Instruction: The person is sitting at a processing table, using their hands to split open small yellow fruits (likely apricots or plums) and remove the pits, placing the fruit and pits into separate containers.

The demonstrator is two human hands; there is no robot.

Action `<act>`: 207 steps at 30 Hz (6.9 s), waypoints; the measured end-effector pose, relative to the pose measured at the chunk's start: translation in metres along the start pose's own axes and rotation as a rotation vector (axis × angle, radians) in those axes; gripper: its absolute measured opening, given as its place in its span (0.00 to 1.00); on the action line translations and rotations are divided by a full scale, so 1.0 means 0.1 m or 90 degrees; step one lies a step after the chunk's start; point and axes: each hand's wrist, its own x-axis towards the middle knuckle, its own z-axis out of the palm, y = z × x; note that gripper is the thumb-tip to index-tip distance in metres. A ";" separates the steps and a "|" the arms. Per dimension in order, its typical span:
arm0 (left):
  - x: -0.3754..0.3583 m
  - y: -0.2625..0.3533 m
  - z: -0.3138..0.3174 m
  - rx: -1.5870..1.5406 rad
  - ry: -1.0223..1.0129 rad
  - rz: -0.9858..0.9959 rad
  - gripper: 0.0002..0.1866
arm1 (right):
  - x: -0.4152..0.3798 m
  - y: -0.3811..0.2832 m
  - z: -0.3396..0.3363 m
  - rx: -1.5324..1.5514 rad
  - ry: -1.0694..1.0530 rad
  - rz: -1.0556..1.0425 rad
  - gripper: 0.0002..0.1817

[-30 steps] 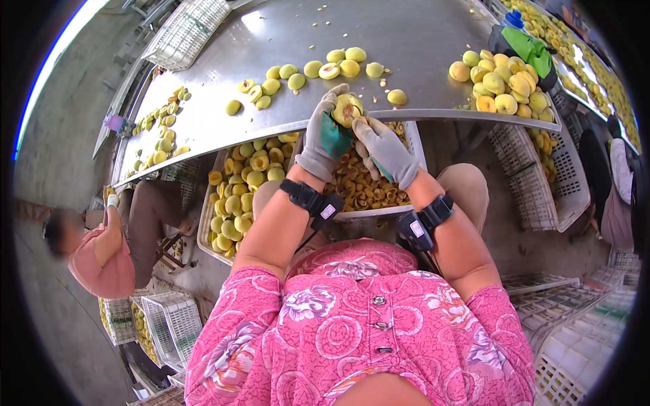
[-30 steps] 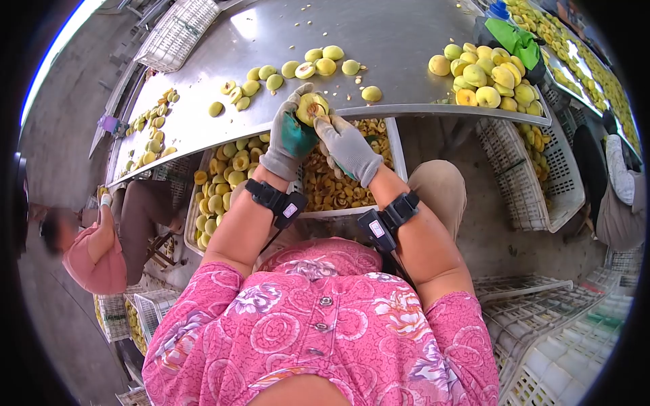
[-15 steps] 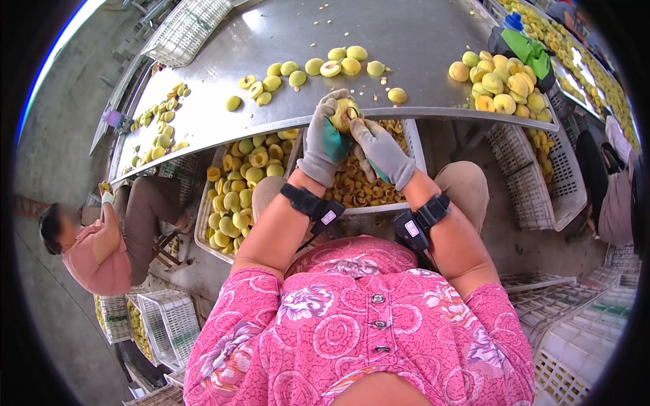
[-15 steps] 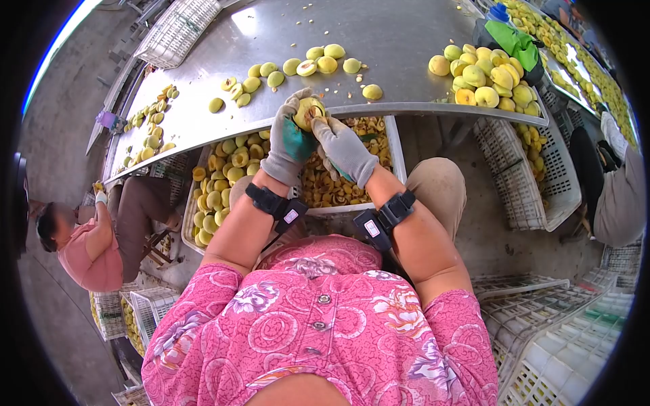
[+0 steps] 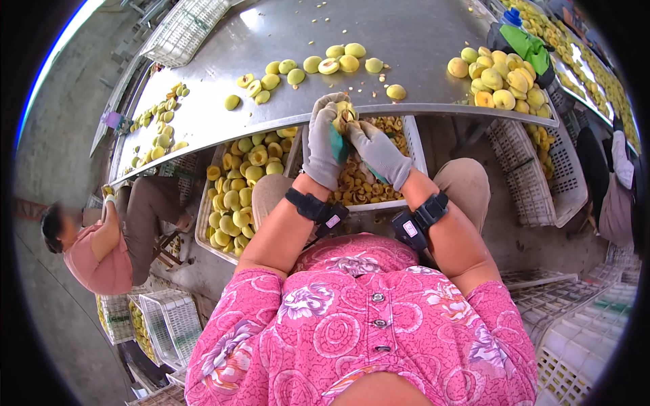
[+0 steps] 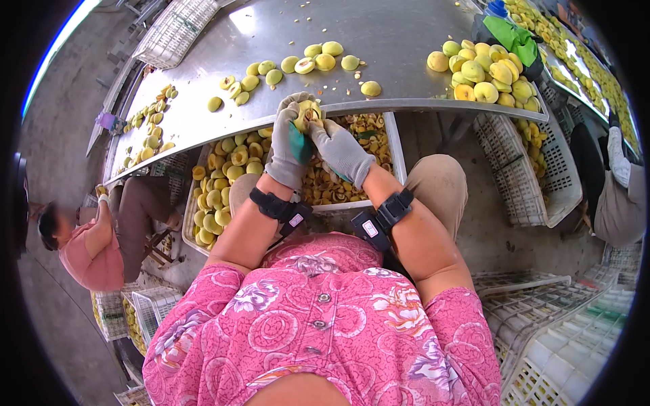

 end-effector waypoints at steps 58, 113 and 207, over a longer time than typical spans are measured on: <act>-0.23 1.37 -1.91 0.742 0.261 0.167 0.18 | -0.06 0.29 0.25 0.098 -0.254 0.452 0.22; 0.15 0.11 -0.39 -0.018 -0.070 -0.058 0.18 | 0.15 0.03 0.13 0.002 -0.022 -0.003 0.16; 1.50 1.57 -1.44 1.153 0.128 -0.113 0.33 | 0.15 0.08 0.28 0.034 -0.383 0.370 0.18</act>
